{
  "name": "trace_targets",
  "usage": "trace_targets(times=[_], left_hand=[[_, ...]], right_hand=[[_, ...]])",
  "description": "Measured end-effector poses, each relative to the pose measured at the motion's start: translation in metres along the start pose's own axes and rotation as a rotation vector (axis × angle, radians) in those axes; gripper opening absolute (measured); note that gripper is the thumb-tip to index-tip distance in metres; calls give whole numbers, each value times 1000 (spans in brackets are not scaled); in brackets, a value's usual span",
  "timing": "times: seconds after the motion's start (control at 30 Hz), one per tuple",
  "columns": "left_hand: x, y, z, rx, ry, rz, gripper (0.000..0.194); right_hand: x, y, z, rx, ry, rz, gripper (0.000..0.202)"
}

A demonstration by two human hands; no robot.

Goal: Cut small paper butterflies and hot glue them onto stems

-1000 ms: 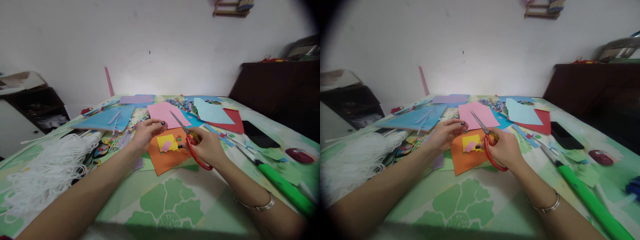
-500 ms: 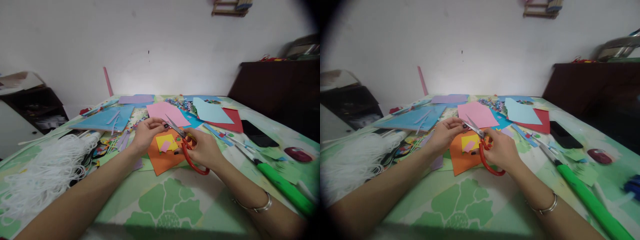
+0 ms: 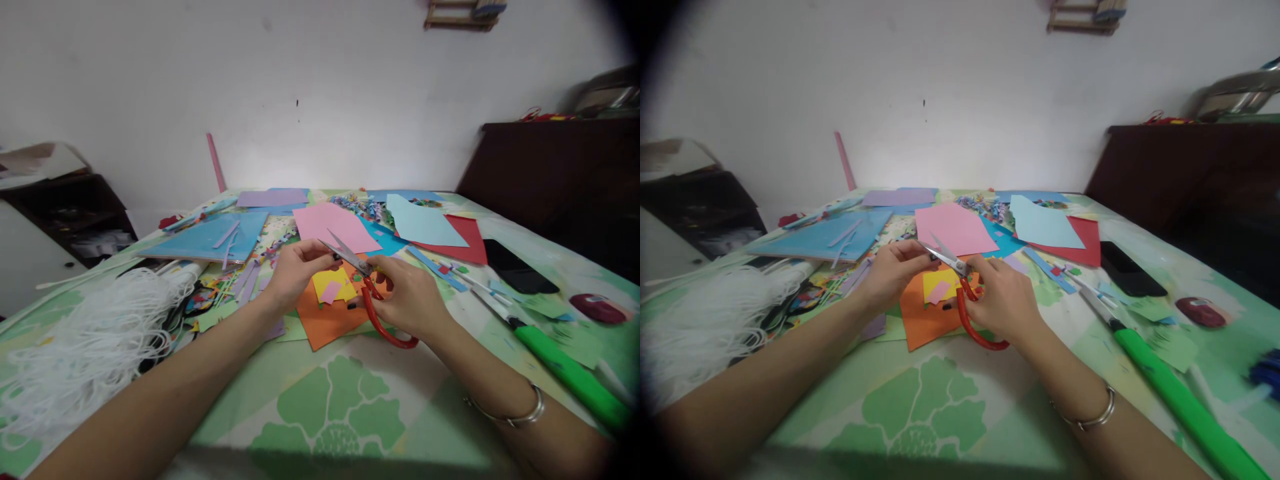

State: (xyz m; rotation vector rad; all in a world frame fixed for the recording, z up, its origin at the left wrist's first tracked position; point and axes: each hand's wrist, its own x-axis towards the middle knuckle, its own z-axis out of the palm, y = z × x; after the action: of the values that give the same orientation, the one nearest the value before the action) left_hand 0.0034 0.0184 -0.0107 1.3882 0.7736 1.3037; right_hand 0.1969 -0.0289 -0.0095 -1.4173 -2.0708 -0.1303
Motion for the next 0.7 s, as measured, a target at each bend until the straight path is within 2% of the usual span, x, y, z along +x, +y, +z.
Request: trace_targets(times=[0.47, 0.7], left_hand=[[0, 1, 0, -121, -17, -31, 15], [0, 2, 0, -119, 31, -25, 14]], right_hand=[[-1, 1, 1, -24, 44, -26, 41], [0, 1, -1, -25, 37, -26, 43]])
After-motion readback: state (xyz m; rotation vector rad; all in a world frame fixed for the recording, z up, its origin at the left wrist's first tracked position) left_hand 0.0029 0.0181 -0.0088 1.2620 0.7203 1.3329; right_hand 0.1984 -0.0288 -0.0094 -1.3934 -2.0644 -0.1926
